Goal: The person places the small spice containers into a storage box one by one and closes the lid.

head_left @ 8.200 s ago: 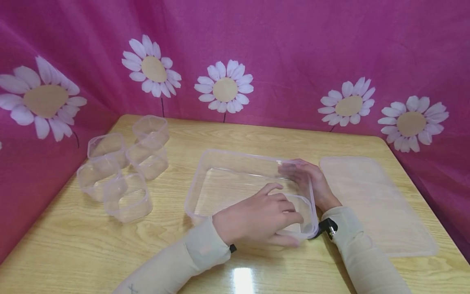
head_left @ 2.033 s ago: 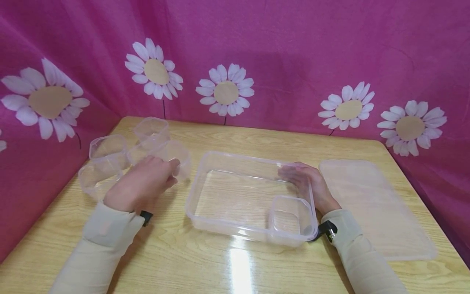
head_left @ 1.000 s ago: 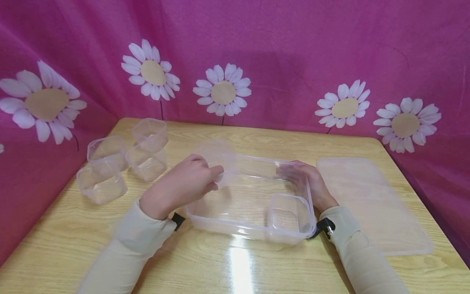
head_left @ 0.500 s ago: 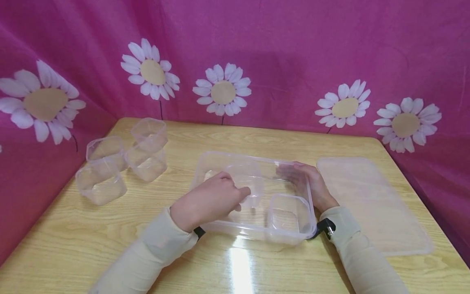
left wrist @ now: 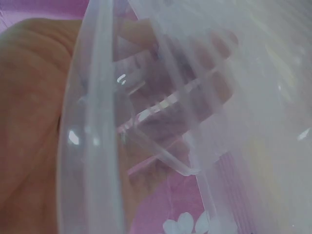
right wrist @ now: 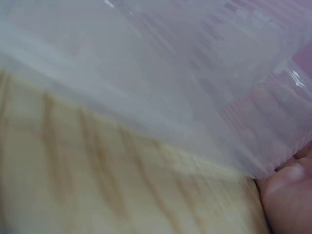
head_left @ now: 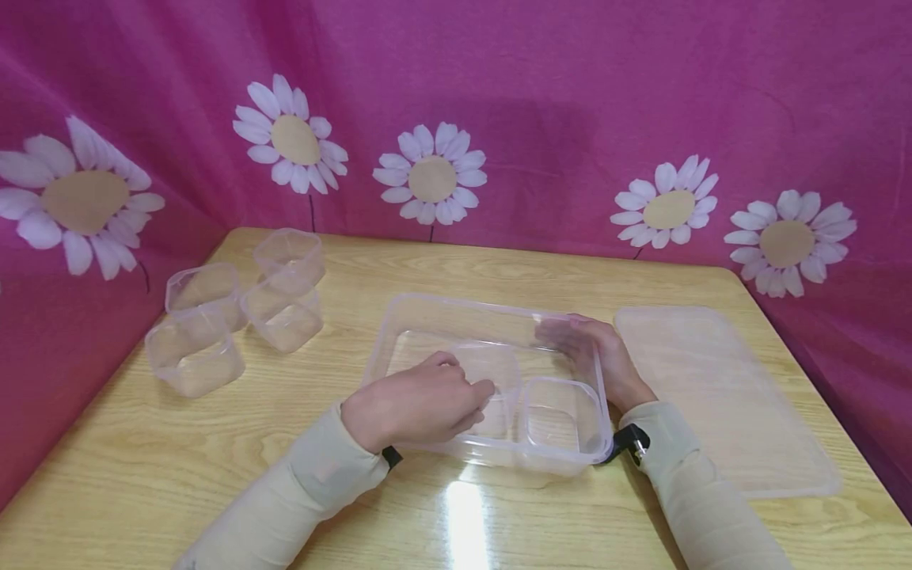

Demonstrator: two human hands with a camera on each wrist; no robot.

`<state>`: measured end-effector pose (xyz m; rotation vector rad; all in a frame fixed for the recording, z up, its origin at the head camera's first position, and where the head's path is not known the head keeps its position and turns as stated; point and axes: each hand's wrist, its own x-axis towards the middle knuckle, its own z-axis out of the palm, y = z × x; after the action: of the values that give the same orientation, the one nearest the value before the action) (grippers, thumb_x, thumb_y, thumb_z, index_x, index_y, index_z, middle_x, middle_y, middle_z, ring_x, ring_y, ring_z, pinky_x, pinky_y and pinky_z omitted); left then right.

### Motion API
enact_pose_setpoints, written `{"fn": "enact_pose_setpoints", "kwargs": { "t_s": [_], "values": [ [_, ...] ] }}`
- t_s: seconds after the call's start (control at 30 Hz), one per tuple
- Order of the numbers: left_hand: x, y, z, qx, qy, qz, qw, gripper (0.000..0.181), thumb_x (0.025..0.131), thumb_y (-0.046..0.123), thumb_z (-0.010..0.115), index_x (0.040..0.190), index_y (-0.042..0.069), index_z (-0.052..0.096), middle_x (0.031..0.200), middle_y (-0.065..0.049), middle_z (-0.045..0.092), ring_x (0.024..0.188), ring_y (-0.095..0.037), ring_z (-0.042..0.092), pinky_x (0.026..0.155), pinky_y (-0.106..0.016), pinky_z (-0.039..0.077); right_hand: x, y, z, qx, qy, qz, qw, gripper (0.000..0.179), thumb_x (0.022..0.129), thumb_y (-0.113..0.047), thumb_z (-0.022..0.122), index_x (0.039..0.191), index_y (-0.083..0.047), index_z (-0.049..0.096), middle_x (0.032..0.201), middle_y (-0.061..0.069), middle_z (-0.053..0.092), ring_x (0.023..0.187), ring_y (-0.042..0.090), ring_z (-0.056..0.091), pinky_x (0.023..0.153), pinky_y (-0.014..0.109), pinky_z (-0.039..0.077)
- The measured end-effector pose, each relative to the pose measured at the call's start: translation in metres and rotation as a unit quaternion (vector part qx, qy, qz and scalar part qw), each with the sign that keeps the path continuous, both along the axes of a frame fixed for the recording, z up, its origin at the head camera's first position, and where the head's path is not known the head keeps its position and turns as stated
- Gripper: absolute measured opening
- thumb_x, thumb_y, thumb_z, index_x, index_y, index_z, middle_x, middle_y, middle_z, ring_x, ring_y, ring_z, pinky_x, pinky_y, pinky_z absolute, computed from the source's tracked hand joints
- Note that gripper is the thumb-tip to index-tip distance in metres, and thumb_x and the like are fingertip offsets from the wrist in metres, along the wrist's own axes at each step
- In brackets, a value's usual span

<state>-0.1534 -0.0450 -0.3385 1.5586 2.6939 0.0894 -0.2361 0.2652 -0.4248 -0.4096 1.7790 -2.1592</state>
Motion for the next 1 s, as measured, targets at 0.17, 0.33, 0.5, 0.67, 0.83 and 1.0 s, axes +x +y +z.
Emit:
{"fn": "enact_pose_setpoints", "kwargs": {
  "t_s": [0.17, 0.33, 0.5, 0.67, 0.83, 1.0],
  "values": [
    [0.0, 0.0026, -0.0029, -0.003, -0.017, 0.013, 0.9998, 0.017, 0.109, 0.027, 0.051, 0.101, 0.013, 0.057, 0.059, 0.009, 0.042, 0.069, -0.015, 0.062, 0.113, -0.041, 0.044, 0.0006, 0.0002, -0.0004, 0.016, -0.006, 0.0, 0.9998, 0.045, 0.109, -0.026, 0.032, 0.129, -0.018, 0.071, 0.127, -0.008, 0.075, 0.123, 0.01, 0.068, 0.109, 0.024, 0.046],
    [0.0003, 0.0067, -0.0052, -0.016, -0.038, 0.03, 0.9987, 0.02, 0.11, 0.03, 0.048, 0.104, 0.014, 0.057, 0.061, 0.008, 0.047, 0.076, -0.017, 0.063, 0.119, -0.041, 0.038, 0.0019, -0.0018, 0.0003, 0.028, 0.009, -0.012, 0.9995, 0.048, 0.11, -0.031, 0.031, 0.128, -0.014, 0.072, 0.123, -0.008, 0.076, 0.12, 0.01, 0.069, 0.109, 0.025, 0.046],
    [0.0003, 0.0082, -0.0058, -0.026, -0.034, 0.027, 0.9987, 0.021, 0.111, 0.03, 0.046, 0.105, 0.014, 0.059, 0.063, 0.007, 0.051, 0.08, -0.019, 0.066, 0.118, -0.039, 0.038, 0.0006, -0.0043, 0.0006, 0.023, 0.029, -0.027, 0.999, 0.05, 0.111, -0.03, 0.031, 0.118, -0.01, 0.075, 0.115, -0.005, 0.079, 0.115, 0.011, 0.072, 0.106, 0.025, 0.049],
    [0.0012, 0.0075, -0.0061, -0.028, -0.029, 0.021, 0.999, 0.023, 0.111, 0.029, 0.044, 0.109, 0.013, 0.061, 0.064, 0.006, 0.052, 0.085, -0.02, 0.068, 0.118, -0.041, 0.039, 0.0002, -0.0056, 0.0019, 0.023, 0.018, -0.039, 0.9988, 0.048, 0.111, -0.032, 0.033, 0.112, -0.011, 0.076, 0.112, -0.004, 0.08, 0.112, 0.012, 0.073, 0.104, 0.027, 0.051],
    [0.0018, 0.0074, -0.0057, -0.024, -0.025, 0.011, 0.9993, 0.023, 0.11, 0.025, 0.041, 0.1, 0.015, 0.058, 0.062, 0.007, 0.049, 0.08, -0.02, 0.066, 0.116, -0.042, 0.041, -0.0009, -0.0043, 0.0022, 0.015, 0.011, -0.033, 0.9993, 0.048, 0.112, -0.031, 0.031, 0.111, -0.012, 0.075, 0.112, -0.004, 0.08, 0.111, 0.012, 0.073, 0.104, 0.027, 0.052],
    [-0.0003, 0.0072, -0.0053, -0.027, -0.05, 0.006, 0.9984, 0.023, 0.108, 0.024, 0.039, 0.096, 0.017, 0.056, 0.06, 0.01, 0.042, 0.074, -0.015, 0.059, 0.118, -0.043, 0.038, -0.0023, -0.0025, 0.0019, -0.001, 0.004, -0.018, 0.9998, 0.047, 0.112, -0.029, 0.032, 0.111, -0.013, 0.075, 0.113, -0.003, 0.08, 0.112, 0.013, 0.074, 0.104, 0.026, 0.052]
  ]
}}
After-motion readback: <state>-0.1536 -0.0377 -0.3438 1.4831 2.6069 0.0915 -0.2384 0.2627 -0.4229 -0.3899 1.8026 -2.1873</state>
